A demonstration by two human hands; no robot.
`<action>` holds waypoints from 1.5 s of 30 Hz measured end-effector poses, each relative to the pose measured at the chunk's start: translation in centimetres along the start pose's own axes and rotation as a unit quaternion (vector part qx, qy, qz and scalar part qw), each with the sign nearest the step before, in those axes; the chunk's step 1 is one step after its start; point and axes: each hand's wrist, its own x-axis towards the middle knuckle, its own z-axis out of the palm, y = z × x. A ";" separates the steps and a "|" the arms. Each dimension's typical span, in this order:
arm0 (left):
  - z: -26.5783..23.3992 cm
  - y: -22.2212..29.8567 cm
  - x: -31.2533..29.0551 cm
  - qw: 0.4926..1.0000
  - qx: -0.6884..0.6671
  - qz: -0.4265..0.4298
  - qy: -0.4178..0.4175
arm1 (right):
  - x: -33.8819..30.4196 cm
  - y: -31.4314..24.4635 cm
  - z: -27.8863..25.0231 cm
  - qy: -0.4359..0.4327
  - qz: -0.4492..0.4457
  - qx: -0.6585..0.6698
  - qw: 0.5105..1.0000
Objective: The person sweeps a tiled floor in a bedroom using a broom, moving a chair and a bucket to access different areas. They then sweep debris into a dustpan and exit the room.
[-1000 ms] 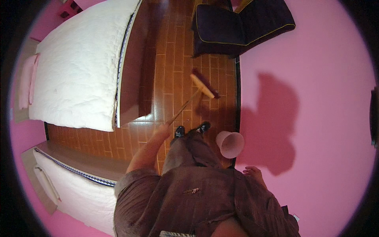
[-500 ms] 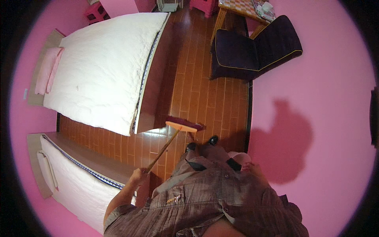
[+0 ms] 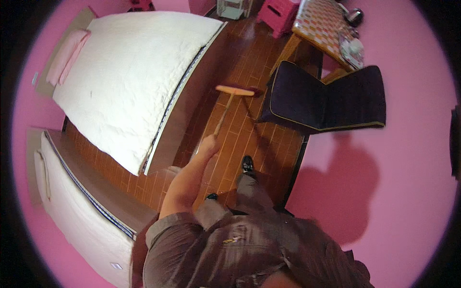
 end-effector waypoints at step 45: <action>3.4 -13.4 -21.1 0.943 -0.009 -0.328 -0.050 | 7.6 -41.4 -1.8 -0.151 -0.167 -0.216 0.950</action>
